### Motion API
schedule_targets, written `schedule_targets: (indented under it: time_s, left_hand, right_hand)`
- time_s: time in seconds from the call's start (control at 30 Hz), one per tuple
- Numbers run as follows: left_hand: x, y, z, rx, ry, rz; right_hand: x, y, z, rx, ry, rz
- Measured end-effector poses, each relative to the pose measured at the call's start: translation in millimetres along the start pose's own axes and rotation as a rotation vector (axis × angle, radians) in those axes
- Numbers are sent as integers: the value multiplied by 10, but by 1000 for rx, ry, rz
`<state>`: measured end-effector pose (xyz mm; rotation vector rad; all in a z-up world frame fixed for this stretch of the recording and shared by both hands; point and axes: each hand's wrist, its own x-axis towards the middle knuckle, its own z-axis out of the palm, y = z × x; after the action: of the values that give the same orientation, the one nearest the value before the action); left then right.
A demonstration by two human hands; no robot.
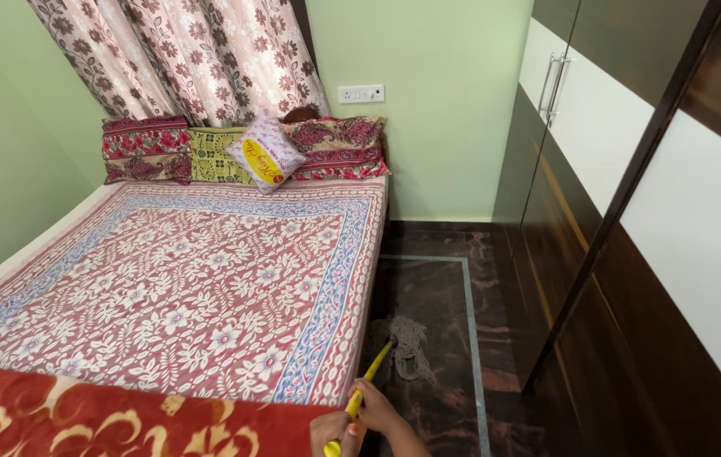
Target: The person wrings out a mop in a bucket of water and then mops the floor in a bedroom, moving the mop around the bed and wardrobe.
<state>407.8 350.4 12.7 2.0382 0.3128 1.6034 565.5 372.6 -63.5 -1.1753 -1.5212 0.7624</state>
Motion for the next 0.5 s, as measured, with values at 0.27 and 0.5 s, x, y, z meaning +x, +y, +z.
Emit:
schedule_targets:
  time_s: [0.27, 0.5]
  left_hand:
    - [500, -160, 176, 63, 135, -127]
    - [822, -293, 360, 81, 187, -177]
  right_hand:
    - [462, -22, -475, -376, -183, 259]
    - [725, 85, -573, -211, -8, -129]
